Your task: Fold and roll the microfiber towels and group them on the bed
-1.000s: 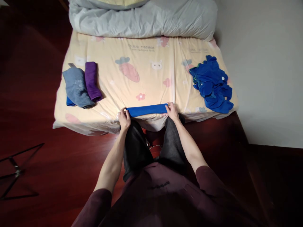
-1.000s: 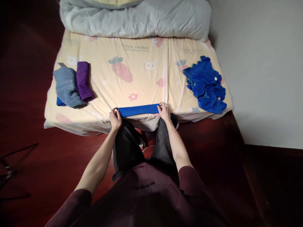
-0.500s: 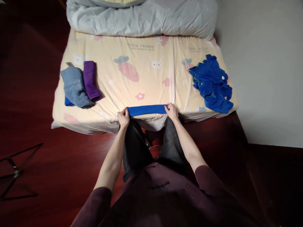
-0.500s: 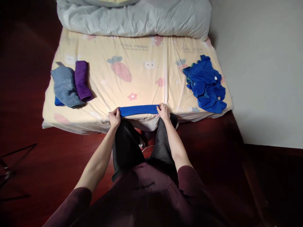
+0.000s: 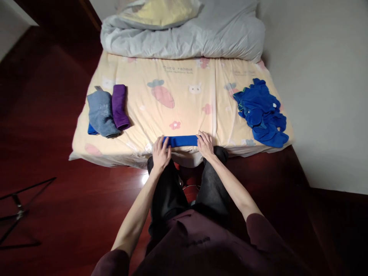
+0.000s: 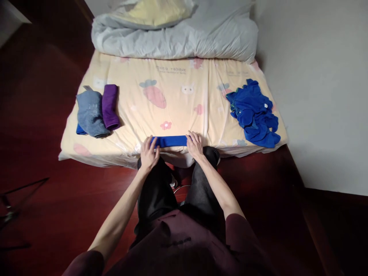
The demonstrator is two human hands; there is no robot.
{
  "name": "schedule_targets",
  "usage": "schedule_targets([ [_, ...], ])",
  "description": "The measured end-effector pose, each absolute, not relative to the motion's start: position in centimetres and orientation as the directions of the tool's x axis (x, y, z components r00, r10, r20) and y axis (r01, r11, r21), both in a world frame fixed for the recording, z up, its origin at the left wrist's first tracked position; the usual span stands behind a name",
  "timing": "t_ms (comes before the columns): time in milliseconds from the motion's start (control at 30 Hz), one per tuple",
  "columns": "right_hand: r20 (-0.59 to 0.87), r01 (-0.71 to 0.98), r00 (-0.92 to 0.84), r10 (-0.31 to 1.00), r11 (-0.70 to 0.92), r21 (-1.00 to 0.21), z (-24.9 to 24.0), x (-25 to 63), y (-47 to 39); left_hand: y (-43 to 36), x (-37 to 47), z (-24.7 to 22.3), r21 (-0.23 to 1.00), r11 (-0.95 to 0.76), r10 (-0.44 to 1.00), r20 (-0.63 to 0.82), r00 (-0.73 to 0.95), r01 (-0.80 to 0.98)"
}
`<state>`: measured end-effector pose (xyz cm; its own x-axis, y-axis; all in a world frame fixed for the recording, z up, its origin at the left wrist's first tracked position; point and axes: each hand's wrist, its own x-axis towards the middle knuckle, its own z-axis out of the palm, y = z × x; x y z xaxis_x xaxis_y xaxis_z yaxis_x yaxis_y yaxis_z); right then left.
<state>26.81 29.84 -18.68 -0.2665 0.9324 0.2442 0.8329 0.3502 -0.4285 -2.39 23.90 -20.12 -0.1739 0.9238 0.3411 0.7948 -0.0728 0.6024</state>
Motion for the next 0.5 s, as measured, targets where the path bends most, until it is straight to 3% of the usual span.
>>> schedule_targets([
  [67,0.227,0.808,-0.369,0.901,0.432,-0.400,-18.6,24.9,29.4,23.5,-0.6,-19.4,0.539,-0.165,0.953,0.302,-0.007,0.826],
  [133,0.169,0.796,-0.450,0.877,0.480,-0.370,-18.8,23.4,29.1,23.8,0.4,-19.5,0.503,-0.165,0.971,0.233,0.051,0.848],
  [367,0.044,0.816,-0.464,0.885,0.446,-0.368,-20.3,25.4,29.9,25.4,-3.2,-21.9,0.539,-0.131,0.989,0.125,0.075,0.832],
  [500,0.009,0.805,-0.465,0.885,0.427,-0.412,-19.5,27.2,31.3,23.2,-3.7,-21.3,0.648,-0.045,0.984,0.159,-0.078,0.761],
])
